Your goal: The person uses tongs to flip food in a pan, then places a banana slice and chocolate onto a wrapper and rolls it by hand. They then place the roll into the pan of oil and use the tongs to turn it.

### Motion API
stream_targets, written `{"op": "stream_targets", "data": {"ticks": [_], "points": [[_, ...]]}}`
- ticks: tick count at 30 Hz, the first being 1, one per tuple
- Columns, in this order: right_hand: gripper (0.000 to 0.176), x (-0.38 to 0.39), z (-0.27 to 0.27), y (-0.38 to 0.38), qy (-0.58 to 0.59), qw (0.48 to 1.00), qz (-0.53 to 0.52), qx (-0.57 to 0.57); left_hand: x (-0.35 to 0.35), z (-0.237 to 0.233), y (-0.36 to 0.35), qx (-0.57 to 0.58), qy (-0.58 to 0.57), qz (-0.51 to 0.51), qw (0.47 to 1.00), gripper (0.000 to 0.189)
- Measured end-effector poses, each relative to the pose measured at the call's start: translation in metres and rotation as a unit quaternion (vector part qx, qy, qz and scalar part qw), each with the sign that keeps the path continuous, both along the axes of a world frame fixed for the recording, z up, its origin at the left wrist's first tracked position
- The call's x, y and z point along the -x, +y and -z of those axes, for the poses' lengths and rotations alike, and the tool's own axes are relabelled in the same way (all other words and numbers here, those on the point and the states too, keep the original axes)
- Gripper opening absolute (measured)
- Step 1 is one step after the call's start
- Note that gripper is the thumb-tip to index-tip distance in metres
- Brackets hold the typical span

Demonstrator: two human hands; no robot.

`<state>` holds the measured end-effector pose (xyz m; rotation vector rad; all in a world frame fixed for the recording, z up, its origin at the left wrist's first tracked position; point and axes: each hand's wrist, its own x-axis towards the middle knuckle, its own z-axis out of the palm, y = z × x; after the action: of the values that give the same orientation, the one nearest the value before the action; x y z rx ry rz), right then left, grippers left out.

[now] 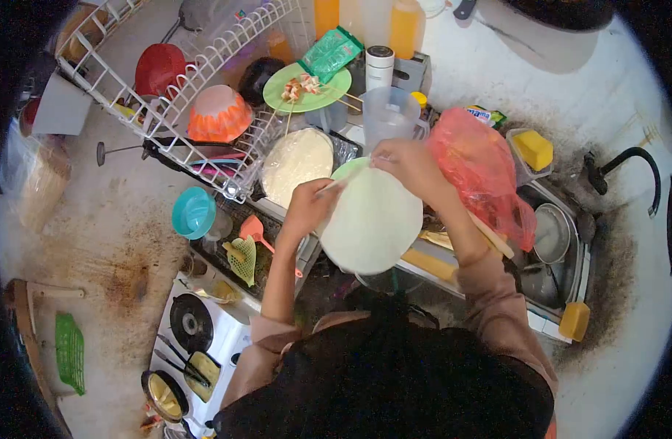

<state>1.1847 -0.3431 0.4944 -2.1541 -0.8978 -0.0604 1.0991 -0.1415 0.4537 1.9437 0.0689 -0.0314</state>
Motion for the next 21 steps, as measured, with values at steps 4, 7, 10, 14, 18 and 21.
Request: {"op": "stream_targets", "data": {"ticks": [4,7,10,14,18,21], "points": [[0.014,-0.053,0.075,0.003,-0.032,0.989,-0.022,0.145,-0.052,0.064,0.002,-0.254,-0.051,0.032,0.965,0.032],[0.015,-0.079,0.096,0.008,-0.034,0.983,-0.016,0.18,-0.067,0.081,0.001,-0.303,-0.093,0.021,0.948,0.031],[0.024,-0.086,0.106,0.004,-0.092,0.984,-0.001,0.155,-0.063,0.06,-0.008,-0.344,-0.035,-0.002,0.938,0.033],[0.033,-0.054,0.081,-0.014,-0.142,0.987,-0.068,0.015,-0.052,0.063,-0.007,-0.394,-0.141,-0.068,0.906,0.05],[0.026,0.028,0.026,-0.073,0.117,0.986,-0.093,-0.076,-0.032,0.045,-0.024,-0.274,-0.311,-0.032,0.909,0.034],[0.022,0.076,0.019,-0.14,0.169,0.984,0.02,-0.054,-0.006,0.03,-0.053,-0.132,-0.179,0.053,0.974,0.023]]}}
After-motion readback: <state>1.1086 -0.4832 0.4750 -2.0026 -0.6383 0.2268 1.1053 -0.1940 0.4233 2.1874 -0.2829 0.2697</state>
